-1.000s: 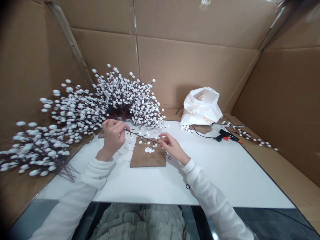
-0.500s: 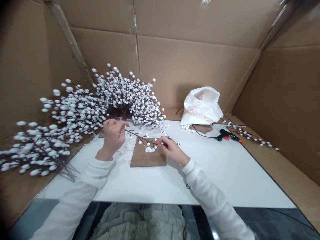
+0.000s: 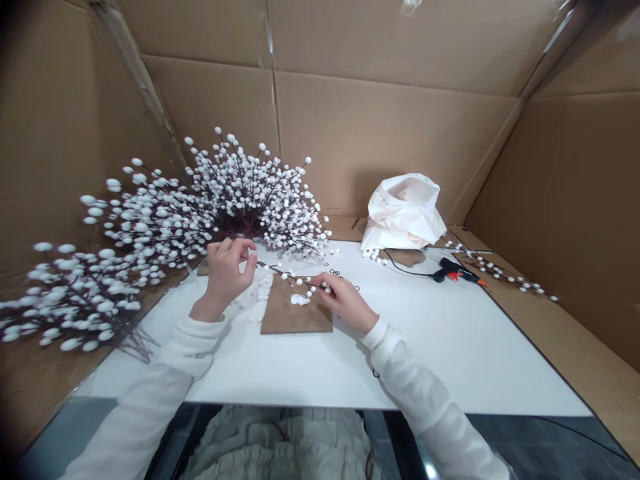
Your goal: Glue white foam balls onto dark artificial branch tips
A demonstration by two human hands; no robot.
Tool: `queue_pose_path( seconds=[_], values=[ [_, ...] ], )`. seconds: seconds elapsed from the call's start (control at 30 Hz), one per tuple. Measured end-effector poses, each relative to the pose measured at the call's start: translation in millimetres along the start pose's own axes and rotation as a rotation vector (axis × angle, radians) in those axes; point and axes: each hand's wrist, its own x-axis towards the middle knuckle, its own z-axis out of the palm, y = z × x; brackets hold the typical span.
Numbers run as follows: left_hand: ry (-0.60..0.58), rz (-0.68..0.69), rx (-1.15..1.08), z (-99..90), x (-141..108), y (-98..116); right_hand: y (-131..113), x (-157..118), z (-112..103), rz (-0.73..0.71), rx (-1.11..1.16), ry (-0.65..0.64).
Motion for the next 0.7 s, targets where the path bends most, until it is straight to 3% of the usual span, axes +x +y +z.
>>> queue_pose_path(
  seconds=[0.2, 0.43, 0.7],
  values=[
    [0.040, 0.066, 0.033, 0.5, -1, 3, 1, -2, 8, -0.043, -0.192, -0.002],
    [0.154, 0.178, 0.072, 2.2, -4, 8, 1, -1, 15, -0.006, -0.264, 0.002],
    [0.193, 0.230, 0.083, 2.9, -5, 11, 2, -1, 18, 0.009, -0.293, -0.037]
  ],
)
